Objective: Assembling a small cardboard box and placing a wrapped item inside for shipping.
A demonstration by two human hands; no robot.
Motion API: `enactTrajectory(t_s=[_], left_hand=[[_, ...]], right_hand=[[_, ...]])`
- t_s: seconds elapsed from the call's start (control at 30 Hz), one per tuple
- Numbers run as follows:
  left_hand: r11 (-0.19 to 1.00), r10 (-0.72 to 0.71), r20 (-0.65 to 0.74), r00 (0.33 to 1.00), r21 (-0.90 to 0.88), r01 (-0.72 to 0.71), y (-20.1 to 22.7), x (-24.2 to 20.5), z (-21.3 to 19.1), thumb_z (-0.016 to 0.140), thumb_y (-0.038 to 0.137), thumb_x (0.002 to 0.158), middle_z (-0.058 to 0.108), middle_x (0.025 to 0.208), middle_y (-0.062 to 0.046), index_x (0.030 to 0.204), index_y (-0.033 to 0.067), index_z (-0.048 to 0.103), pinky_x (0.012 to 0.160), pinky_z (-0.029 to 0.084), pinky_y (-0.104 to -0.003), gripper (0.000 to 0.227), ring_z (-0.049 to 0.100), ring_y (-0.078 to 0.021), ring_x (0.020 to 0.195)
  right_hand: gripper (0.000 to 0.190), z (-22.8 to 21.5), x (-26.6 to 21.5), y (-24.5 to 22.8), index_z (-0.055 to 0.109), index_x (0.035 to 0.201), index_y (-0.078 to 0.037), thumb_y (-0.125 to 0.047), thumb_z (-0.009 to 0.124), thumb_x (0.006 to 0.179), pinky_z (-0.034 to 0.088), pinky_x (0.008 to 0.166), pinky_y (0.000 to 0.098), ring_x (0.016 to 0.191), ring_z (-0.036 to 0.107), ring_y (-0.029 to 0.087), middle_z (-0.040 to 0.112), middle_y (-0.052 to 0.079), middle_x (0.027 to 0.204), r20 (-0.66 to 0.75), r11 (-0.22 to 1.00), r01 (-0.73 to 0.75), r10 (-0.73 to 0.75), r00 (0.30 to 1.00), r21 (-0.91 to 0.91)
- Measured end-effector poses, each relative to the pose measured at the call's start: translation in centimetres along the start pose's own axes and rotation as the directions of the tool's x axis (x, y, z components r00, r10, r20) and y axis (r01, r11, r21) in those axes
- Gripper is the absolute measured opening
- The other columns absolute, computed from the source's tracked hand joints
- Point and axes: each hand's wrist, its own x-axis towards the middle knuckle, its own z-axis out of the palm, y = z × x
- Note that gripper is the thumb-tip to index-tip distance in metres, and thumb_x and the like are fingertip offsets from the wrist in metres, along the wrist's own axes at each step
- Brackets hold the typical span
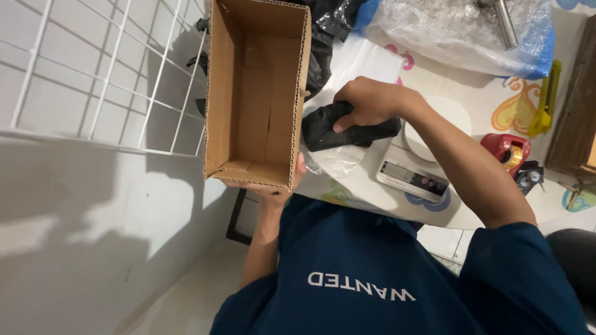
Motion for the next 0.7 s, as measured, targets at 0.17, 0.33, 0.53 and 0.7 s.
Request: enactTrajectory(t_s=[0.17,0.33,0.53,0.7], left_hand=[[0.993,-0.061,-0.038,0.997,-0.107,0.057,1.4,0.7,0.7,0.098,0.029,0.071,0.041,0.142,-0.015,0.153,0.0238,0.018,0.105,0.052,-0.049,0.115,0.05,-0.0317,0.123],[0.952,-0.148,-0.065,0.987,-0.281,0.124,3.9,1.5,3.2,0.1,0.028,0.067,0.037,0.147,-0.017,0.157,0.0234,0.011,0.112,0.052,-0.051,0.126,0.047,-0.0335,0.13],[0.922,-0.271,0.082,0.959,-0.263,0.283,7.0,0.2,4.7,0.098,0.045,0.065,0.035,0.143,-0.015,0.152,0.0118,0.016,0.131,0.02,-0.067,0.123,0.045,-0.0327,0.133],[0.897,-0.248,0.314,0.917,-0.283,0.339,7.3,-1.1,4.8,0.094,0.052,0.071,0.039,0.156,-0.018,0.156,0.0127,0.012,0.13,-0.007,-0.071,0.125,0.045,-0.0408,0.148]], right_hand=[[0.05,-2.9,-5.0,2.2,0.077,0.112,-0.001,-0.042,0.079,0.082,0.055,0.084,0.0522,0.09,0.071,0.042,0.073,0.028,0.093,-0.054,0.979,-0.008,0.02,0.998,0.202],[0.045,-4.4,-14.4,6.6,0.072,0.116,0.004,-0.03,0.069,0.086,0.06,0.068,0.0325,0.075,0.072,0.023,0.076,0.015,0.094,-0.367,0.836,0.157,0.056,0.929,0.526],[0.03,-4.1,-22.8,6.1,0.064,0.109,0.005,-0.024,0.068,0.102,0.052,0.051,0.0291,0.067,0.066,0.02,0.067,0.013,0.085,-0.497,0.627,0.21,0.325,0.805,0.75],[0.043,-10.3,-22.1,-1.3,0.073,0.115,-0.009,-0.038,0.068,0.083,0.059,0.056,0.0364,0.063,0.076,0.026,0.08,0.012,0.08,-0.306,0.967,-0.227,0.253,0.918,0.119]])
